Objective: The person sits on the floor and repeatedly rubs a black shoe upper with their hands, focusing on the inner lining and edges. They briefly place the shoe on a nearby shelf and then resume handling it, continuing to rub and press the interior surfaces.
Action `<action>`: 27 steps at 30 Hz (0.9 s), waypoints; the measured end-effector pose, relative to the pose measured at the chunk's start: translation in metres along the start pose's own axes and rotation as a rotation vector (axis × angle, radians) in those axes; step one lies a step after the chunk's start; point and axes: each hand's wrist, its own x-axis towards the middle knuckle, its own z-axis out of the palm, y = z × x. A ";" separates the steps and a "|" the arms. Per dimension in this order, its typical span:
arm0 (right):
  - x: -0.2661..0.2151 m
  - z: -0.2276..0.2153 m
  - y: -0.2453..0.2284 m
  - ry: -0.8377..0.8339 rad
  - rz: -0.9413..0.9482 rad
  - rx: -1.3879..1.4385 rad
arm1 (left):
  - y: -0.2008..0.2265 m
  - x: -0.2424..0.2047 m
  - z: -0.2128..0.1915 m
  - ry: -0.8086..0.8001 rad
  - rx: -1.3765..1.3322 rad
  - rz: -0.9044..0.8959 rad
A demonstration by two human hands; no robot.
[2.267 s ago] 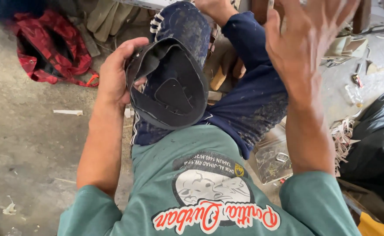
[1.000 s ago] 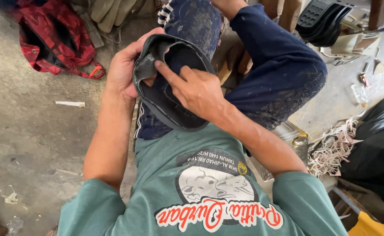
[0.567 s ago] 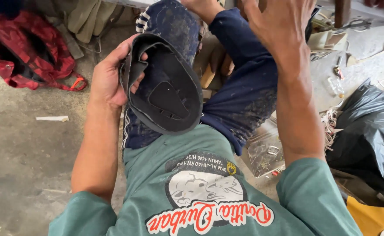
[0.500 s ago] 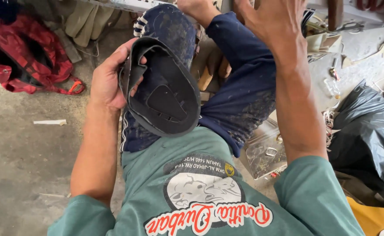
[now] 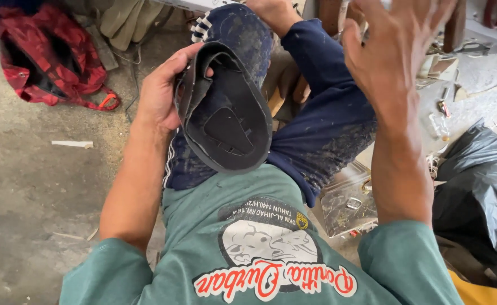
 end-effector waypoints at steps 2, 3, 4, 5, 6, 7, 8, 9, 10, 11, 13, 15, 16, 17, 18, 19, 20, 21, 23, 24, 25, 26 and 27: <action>-0.014 -0.043 -0.033 0.117 0.035 0.126 | -0.002 -0.002 -0.001 -0.042 -0.031 0.009; -0.012 -0.049 -0.058 0.113 0.032 0.142 | -0.001 -0.003 -0.003 -0.026 -0.028 0.013; -0.013 -0.058 -0.082 0.028 0.043 0.502 | -0.002 -0.001 -0.002 -0.045 0.000 0.006; -0.013 -0.066 -0.104 -0.060 0.048 0.860 | -0.003 0.001 -0.001 -0.064 0.027 -0.001; -0.018 -0.050 -0.122 -0.057 0.055 0.860 | -0.003 0.002 -0.001 -0.066 0.032 -0.006; -0.022 -0.034 -0.140 -0.283 0.177 1.090 | -0.004 0.002 -0.001 -0.079 0.057 -0.014; -0.027 -0.018 -0.158 -0.522 0.299 1.314 | -0.005 0.003 -0.002 -0.089 0.081 -0.024; -0.024 -0.008 -0.164 -0.521 0.308 1.318 | -0.005 0.005 -0.002 -0.087 0.084 -0.031; -0.021 0.001 -0.172 -0.570 0.325 1.286 | -0.005 0.006 -0.003 -0.103 0.085 -0.019; -0.018 0.011 -0.180 -0.619 0.342 1.254 | -0.005 0.006 -0.005 -0.120 0.085 -0.006; -0.030 0.007 -0.186 -0.597 0.366 1.289 | -0.006 0.007 -0.008 -0.139 0.094 -0.008; -0.037 0.006 -0.191 -0.583 0.386 1.326 | -0.004 0.007 -0.012 -0.151 0.100 -0.009; -0.040 0.006 -0.191 -0.507 0.329 1.336 | -0.004 0.008 -0.012 -0.148 0.073 -0.016; -0.044 0.006 -0.191 -0.432 0.271 1.344 | -0.004 0.009 -0.012 -0.146 0.046 -0.022; -0.036 0.004 -0.189 -0.434 0.272 1.344 | -0.003 0.007 -0.010 -0.145 0.045 -0.024; -0.029 0.002 -0.186 -0.468 0.309 1.280 | -0.002 0.006 -0.007 -0.147 0.089 -0.012; -0.023 0.000 -0.184 -0.502 0.346 1.216 | -0.002 0.005 -0.003 -0.148 0.134 -0.001; -0.028 0.012 -0.188 -0.503 0.348 1.217 | -0.002 0.003 -0.004 -0.147 0.134 -0.003; -0.035 0.036 -0.194 -0.442 0.066 0.990 | -0.001 0.004 -0.002 -0.093 0.175 0.022; -0.039 0.031 -0.194 -0.439 0.061 0.989 | -0.001 0.005 -0.003 -0.094 0.175 0.027; -0.044 0.027 -0.194 -0.472 -0.012 1.047 | 0.000 0.005 -0.005 -0.102 0.144 0.011; -0.050 0.022 -0.195 -0.513 -0.086 1.110 | -0.002 0.003 -0.008 -0.101 0.109 -0.008; -0.049 0.014 -0.193 -0.519 -0.090 1.114 | -0.003 0.004 -0.010 -0.094 0.106 -0.006</action>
